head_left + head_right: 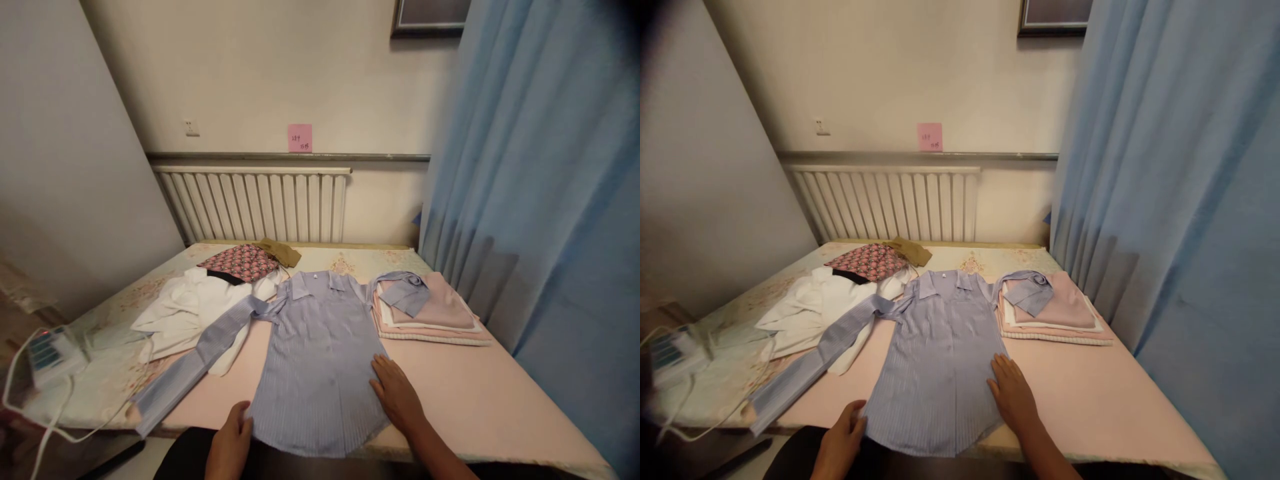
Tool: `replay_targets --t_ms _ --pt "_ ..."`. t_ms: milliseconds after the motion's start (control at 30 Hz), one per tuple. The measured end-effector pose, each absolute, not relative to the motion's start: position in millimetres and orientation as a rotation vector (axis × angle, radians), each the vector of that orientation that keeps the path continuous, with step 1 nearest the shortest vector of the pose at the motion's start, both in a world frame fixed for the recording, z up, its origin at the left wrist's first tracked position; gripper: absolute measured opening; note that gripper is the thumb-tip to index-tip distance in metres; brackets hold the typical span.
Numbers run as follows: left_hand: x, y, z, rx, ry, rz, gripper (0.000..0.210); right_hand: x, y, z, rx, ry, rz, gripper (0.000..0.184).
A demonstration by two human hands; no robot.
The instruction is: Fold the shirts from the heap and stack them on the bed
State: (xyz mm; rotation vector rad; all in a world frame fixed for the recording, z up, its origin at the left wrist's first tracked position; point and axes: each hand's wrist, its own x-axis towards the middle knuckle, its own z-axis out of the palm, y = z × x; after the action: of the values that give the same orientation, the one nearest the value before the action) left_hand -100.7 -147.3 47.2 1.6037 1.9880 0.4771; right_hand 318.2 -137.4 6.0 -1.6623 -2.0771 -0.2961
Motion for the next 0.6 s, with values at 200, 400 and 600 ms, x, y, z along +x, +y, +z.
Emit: replay_targets --t_ms 200,400,600 --pt "-101.5 -150.9 43.0 1.624 1.992 0.527 0.035 319.0 -137.5 5.3 -1.631 -2.067 -0.305 0.039" --pt "-102.0 -151.2 42.9 1.627 2.006 0.506 0.037 318.7 -136.9 6.2 -1.634 -2.059 -0.297 0.039" --pt "-102.3 -150.5 44.3 1.633 2.042 0.419 0.039 318.6 -137.8 7.6 -1.628 -2.059 -0.282 0.038"
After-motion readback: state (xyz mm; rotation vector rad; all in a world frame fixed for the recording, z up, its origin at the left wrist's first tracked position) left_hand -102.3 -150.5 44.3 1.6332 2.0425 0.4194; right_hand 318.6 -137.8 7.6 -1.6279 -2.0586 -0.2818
